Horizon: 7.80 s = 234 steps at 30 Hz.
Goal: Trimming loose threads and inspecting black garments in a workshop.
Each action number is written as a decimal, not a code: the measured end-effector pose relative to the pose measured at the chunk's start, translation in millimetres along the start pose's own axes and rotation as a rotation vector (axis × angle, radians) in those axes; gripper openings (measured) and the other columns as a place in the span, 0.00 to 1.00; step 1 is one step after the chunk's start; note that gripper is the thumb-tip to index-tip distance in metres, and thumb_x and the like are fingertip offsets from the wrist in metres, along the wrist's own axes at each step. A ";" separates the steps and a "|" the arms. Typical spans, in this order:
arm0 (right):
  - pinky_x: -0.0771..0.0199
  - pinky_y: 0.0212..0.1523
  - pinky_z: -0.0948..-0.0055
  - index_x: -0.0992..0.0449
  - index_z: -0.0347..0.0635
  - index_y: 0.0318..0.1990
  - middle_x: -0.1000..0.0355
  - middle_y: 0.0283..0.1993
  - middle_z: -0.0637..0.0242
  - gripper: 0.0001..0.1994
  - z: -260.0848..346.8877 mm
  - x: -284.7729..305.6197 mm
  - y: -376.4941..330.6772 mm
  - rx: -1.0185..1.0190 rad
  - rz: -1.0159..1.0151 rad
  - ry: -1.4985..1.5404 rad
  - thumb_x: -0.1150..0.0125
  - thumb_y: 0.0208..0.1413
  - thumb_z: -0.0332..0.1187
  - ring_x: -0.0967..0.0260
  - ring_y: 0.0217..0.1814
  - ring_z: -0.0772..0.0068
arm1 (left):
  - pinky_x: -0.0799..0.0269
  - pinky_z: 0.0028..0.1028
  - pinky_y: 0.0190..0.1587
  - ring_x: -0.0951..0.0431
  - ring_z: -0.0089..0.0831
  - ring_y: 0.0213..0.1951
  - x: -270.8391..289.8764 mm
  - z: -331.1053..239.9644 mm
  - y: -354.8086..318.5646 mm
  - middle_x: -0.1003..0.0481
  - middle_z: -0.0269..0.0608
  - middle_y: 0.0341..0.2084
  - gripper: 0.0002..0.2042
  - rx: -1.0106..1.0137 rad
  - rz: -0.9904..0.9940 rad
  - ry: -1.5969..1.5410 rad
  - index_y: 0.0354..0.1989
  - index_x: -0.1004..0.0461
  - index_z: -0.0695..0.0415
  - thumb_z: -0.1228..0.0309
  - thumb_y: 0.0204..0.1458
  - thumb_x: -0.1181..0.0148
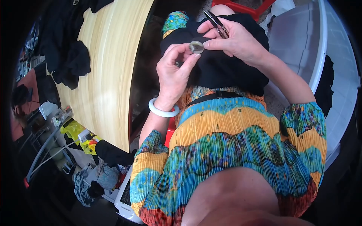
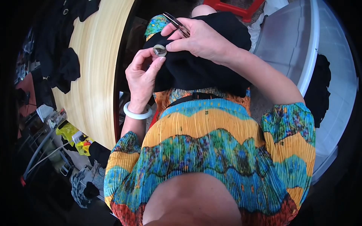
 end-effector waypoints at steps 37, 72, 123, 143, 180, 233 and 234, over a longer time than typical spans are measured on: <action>0.40 0.19 0.90 0.40 0.35 0.45 0.36 0.29 0.69 0.18 25.9 18.2 6.0 -0.155 0.242 0.248 0.50 0.43 0.22 0.41 0.20 0.87 | 0.40 0.18 0.42 0.33 0.18 0.36 1.7 39.4 -1.3 0.29 0.35 0.31 0.13 0.416 0.296 -0.212 0.41 0.34 0.62 0.66 0.54 0.60; 0.51 0.14 0.92 0.38 0.38 0.48 0.32 0.29 0.71 0.20 20.4 -15.0 8.4 0.050 0.242 -0.048 0.45 0.45 0.28 0.48 0.15 0.93 | 0.37 0.16 0.40 0.31 0.19 0.35 10.9 -2.5 6.3 0.29 0.36 0.32 0.06 0.321 0.262 -0.517 0.34 0.34 0.61 0.81 0.48 0.52; 0.48 0.14 0.91 0.36 0.36 0.43 0.36 0.25 0.72 0.14 25.7 -4.1 24.6 0.006 0.413 0.243 0.50 0.48 0.29 0.47 0.15 0.91 | 0.43 0.23 0.53 0.39 0.27 0.52 -12.1 -8.9 -44.9 0.40 0.41 0.51 0.34 0.523 0.580 -0.707 0.57 0.52 0.63 0.89 0.36 0.52; 0.40 0.34 0.87 0.41 0.34 0.52 0.34 0.46 0.64 0.21 24.8 -31.3 7.7 0.256 0.464 -0.080 0.50 0.48 0.25 0.40 0.40 0.87 | 0.34 0.22 0.43 0.27 0.28 0.37 2.3 -5.6 -7.0 0.28 0.48 0.33 0.33 0.372 0.316 -0.604 0.58 0.64 0.64 0.81 0.46 0.51; 0.54 0.12 0.92 0.35 0.39 0.43 0.41 0.20 0.80 0.11 -46.2 -21.9 14.0 -0.228 0.164 0.540 0.49 0.51 0.29 0.53 0.12 0.95 | 0.37 0.19 0.24 0.29 0.25 0.24 7.7 -12.4 1.3 0.28 0.43 0.30 0.00 -0.147 -0.063 0.334 0.26 0.34 0.63 0.80 0.45 0.50; 0.47 0.25 0.92 0.37 0.37 0.45 0.36 0.35 0.72 0.16 -17.4 6.2 -5.4 0.180 -0.046 -0.015 0.45 0.47 0.24 0.46 0.27 0.93 | 0.24 0.21 0.28 0.26 0.21 0.29 0.9 57.2 -33.7 0.29 0.38 0.27 0.07 0.998 0.281 -0.686 0.34 0.33 0.64 0.76 0.48 0.48; 0.44 0.27 0.90 0.36 0.37 0.44 0.35 0.33 0.72 0.16 -9.0 5.8 -12.1 0.187 -0.048 -0.054 0.43 0.45 0.26 0.45 0.28 0.92 | 0.24 0.24 0.31 0.26 0.23 0.32 -2.2 49.5 -28.5 0.29 0.38 0.28 0.05 0.935 0.221 -0.849 0.34 0.34 0.63 0.78 0.48 0.51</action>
Point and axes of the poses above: each hand's wrist, its own y-axis towards the middle knuckle, its own x-axis out of the back of the hand, z = x × y, the point moved 7 cm from there along y, towards the middle knuckle
